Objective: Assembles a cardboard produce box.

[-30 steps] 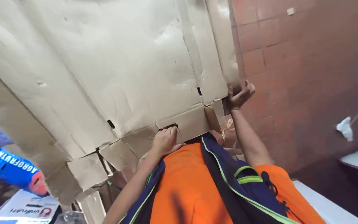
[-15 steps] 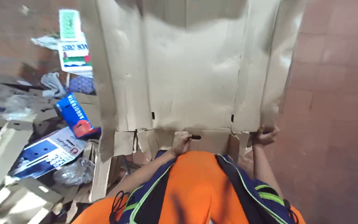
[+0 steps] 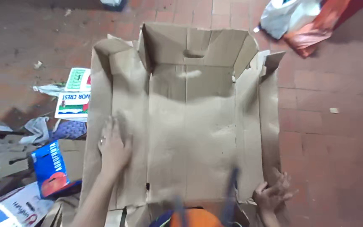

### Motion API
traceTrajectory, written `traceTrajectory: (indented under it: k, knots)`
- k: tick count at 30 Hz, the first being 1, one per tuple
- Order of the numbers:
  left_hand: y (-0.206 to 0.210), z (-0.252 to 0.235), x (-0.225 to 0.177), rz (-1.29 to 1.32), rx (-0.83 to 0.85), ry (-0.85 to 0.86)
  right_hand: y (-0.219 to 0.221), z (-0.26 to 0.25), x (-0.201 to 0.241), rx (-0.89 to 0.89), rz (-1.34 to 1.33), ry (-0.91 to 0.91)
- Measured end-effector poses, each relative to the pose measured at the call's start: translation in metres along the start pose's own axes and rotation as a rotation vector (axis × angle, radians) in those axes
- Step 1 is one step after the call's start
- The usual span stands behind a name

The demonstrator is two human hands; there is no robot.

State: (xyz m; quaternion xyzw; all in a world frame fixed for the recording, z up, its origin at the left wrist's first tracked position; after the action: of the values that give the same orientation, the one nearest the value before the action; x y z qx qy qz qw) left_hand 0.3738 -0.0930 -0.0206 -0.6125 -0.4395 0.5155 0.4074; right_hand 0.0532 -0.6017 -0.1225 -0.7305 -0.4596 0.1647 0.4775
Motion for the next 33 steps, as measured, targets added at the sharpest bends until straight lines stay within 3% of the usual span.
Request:
traceTrajectory:
  k: [3, 6, 8, 12, 17, 20, 22, 24, 26, 27, 30, 31, 33]
  knots:
    - [0.036, -0.106, -0.006, -0.031, -0.054, 0.080, 0.039, -0.086, 0.052, 0.196, -0.036, -0.082]
    - [0.071, -0.199, -0.016, -0.009, -0.188, 0.054, 0.113, -0.188, 0.087, 0.186, -0.161, -0.150]
    - [0.102, -0.249, -0.009, 0.020, -0.148, -0.028, 0.164, -0.258, 0.112, 0.191, -0.206, -0.099]
    - [0.141, -0.303, -0.002, 0.021, 0.014, -0.135, 0.256, -0.365, 0.156, 0.119, -0.352, 0.067]
    - [0.147, -0.331, -0.007, -0.154, 0.293, -0.345, 0.321, -0.406, 0.159, 0.545, -0.467, 0.223]
    - [0.163, -0.347, 0.009, -0.202, 0.417, -0.342, 0.302, -0.406, 0.180, 0.789, -0.477, 0.236]
    - [0.169, -0.351, 0.018, -0.206, 0.442, -0.327, 0.288, -0.407, 0.195, 0.768, -0.534, 0.244]
    - [0.166, -0.347, 0.018, -0.108, 0.366, -0.293, 0.280, -0.411, 0.186, 0.597, -0.706, 0.265]
    - [0.148, -0.334, 0.013, 0.205, 0.213, -0.216, 0.273, -0.423, 0.171, 0.258, -0.892, 0.271]
    - [0.135, -0.324, 0.009, 0.399, 0.184, -0.167, 0.265, -0.428, 0.167, 0.229, -0.999, 0.202]
    - [0.094, -0.311, -0.013, 0.882, 0.382, 0.074, 0.206, -0.444, 0.199, 0.243, -1.139, -0.134]
    - [0.080, -0.308, -0.023, 0.904, 0.442, 0.157, 0.189, -0.443, 0.216, 0.283, -1.088, -0.249]
    - [0.058, -0.297, -0.056, 0.705, 0.408, 0.173, 0.169, -0.434, 0.244, 0.324, -0.741, -0.429]
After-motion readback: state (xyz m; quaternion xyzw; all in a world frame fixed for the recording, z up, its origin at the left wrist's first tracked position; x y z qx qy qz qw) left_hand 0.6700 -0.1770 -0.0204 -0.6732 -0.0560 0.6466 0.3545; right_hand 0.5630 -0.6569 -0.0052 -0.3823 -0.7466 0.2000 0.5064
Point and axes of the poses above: each hand's wrist, its own z-axis away from the middle knuckle, its own y-axis out of the palm, x = y × z, the point moved 7 cm from there along -z, towards the middle knuckle, and after that the axes turned 7 degrees about -x, right-handed, at the moved point
